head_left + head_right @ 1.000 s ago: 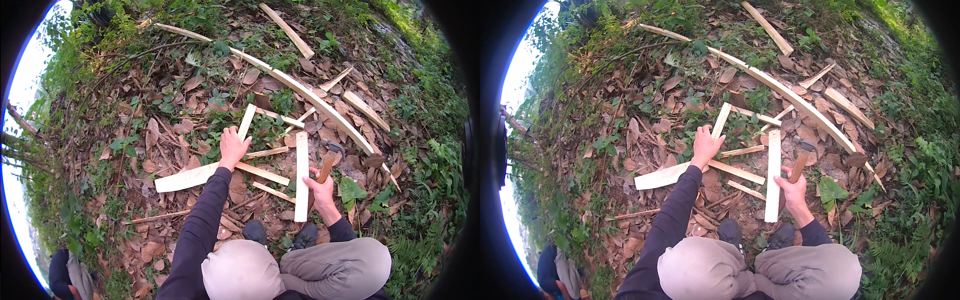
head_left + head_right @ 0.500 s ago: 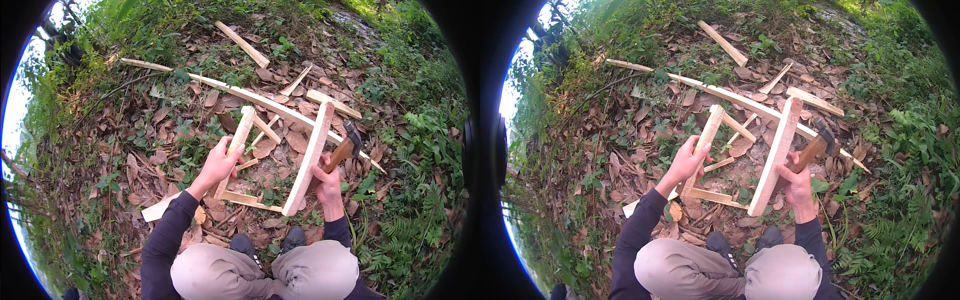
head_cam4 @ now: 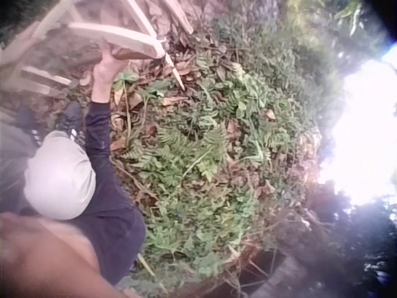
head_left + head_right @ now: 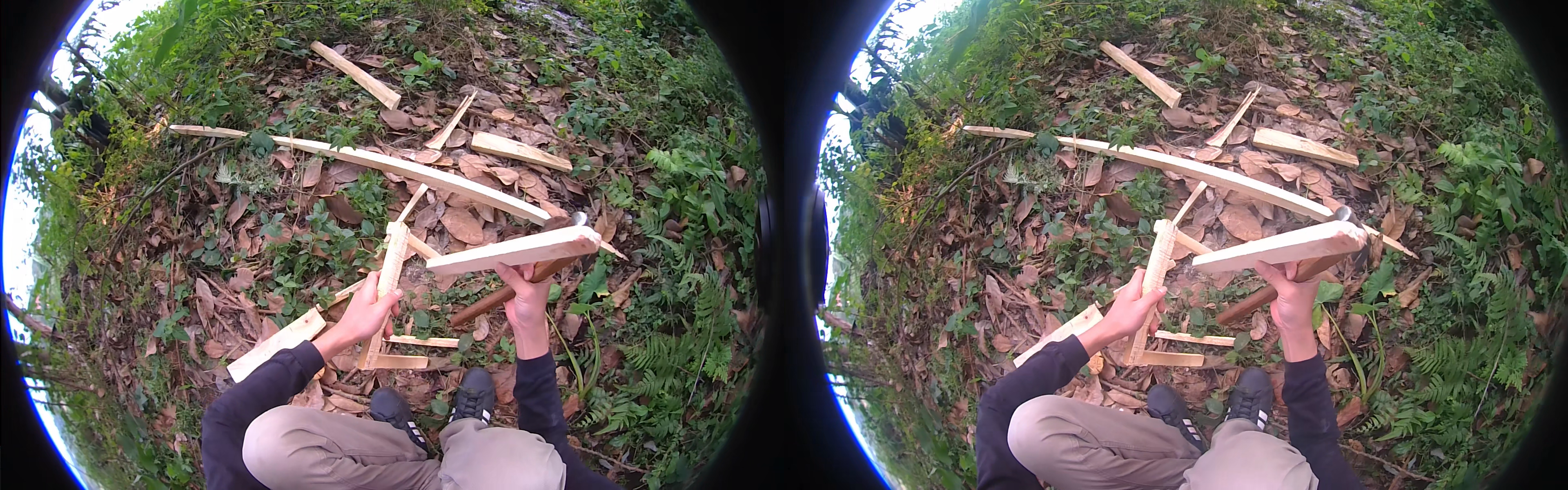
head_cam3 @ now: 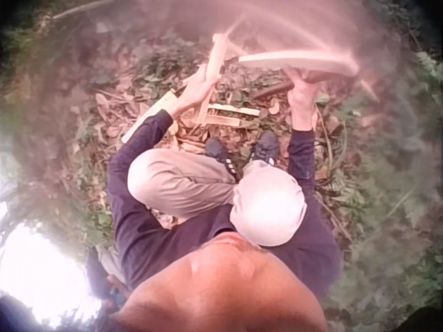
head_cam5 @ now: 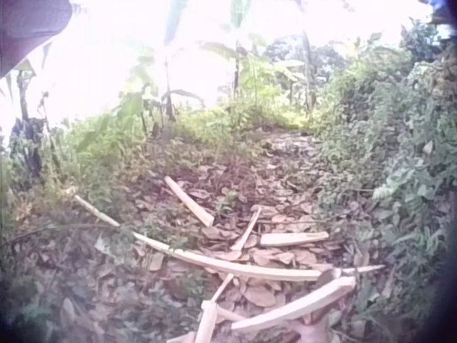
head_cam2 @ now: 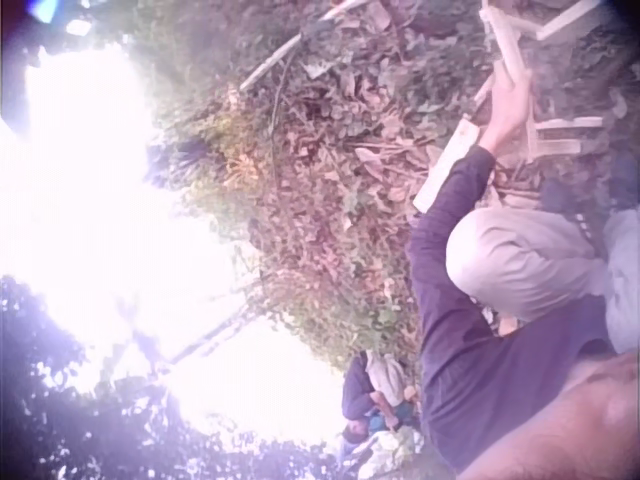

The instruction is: The person assembles a small wooden frame using pre-cut wooden slats and a hammer. They sit on the ground, pick up slats, align them into a square shape, and use the hammer to tap the joints together. The person repeatedly adjusts the pieces and hammers them until the frame is formed.

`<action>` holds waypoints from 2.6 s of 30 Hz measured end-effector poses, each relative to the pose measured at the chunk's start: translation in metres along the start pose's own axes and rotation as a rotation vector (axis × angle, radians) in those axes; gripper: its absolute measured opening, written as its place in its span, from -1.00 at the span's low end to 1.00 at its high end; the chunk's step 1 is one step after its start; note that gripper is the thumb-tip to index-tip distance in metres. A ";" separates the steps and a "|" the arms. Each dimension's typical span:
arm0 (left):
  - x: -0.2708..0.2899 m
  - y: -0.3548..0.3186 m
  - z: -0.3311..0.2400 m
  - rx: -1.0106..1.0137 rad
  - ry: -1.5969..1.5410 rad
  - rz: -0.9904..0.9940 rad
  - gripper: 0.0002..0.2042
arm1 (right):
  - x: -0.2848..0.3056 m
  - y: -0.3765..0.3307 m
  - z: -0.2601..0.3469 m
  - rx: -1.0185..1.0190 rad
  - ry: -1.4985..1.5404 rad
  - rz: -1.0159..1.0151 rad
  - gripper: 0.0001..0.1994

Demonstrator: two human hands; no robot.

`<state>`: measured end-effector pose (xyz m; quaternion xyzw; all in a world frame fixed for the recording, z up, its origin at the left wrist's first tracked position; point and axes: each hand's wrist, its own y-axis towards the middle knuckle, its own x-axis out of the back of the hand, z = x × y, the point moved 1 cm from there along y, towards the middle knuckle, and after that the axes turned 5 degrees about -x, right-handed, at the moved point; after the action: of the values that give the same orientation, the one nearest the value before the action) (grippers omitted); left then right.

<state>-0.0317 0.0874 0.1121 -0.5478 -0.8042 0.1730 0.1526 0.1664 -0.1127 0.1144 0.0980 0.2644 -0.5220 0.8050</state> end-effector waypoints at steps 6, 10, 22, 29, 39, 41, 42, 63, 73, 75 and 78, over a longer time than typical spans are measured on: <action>-0.015 -0.004 -0.005 0.021 -0.022 -0.059 -0.63 | -0.010 0.027 -0.004 -0.017 0.132 0.160 -0.58; -0.019 -0.010 -0.023 0.020 -0.041 -0.072 -0.63 | -0.001 0.032 -0.016 -0.024 0.146 0.144 -0.56; -0.034 -0.012 -0.026 0.049 -0.148 -0.024 -0.69 | 0.000 0.039 -0.010 0.023 0.214 0.174 -0.59; -0.042 -0.011 -0.016 0.047 -0.186 0.026 -0.63 | 0.007 0.036 -0.027 -0.158 0.252 0.130 -0.56; -0.031 -0.005 -0.014 -0.174 0.562 -0.061 -0.55 | 0.019 0.068 -0.058 -0.216 0.269 0.145 -0.61; -0.016 0.011 -0.022 -0.136 0.507 -0.129 -0.55 | 0.023 0.074 -0.065 -0.241 0.290 0.129 -0.62; -0.005 0.023 -0.018 -0.356 0.670 -0.282 -0.55 | 0.024 0.076 -0.068 -0.211 0.344 0.182 -0.65; -0.012 0.055 -0.013 -0.299 0.197 -0.353 -0.59 | 0.025 0.066 -0.068 -0.224 0.281 0.167 -0.63; -0.004 0.058 0.002 -0.336 0.206 -0.349 -0.60 | 0.028 0.065 -0.078 -0.211 0.335 0.142 -0.62; -0.008 0.057 -0.004 -0.326 0.177 -0.340 -0.60 | 0.031 0.066 -0.081 -0.233 0.329 0.126 -0.63; -0.009 0.053 -0.008 -0.285 0.114 -0.335 -0.59 | 0.027 0.064 -0.080 -0.268 0.315 0.108 -0.63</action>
<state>0.0184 0.0980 0.0950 -0.4315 -0.8903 -0.0013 0.1458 0.2057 -0.0710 0.0252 0.0843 0.4486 -0.4166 0.7862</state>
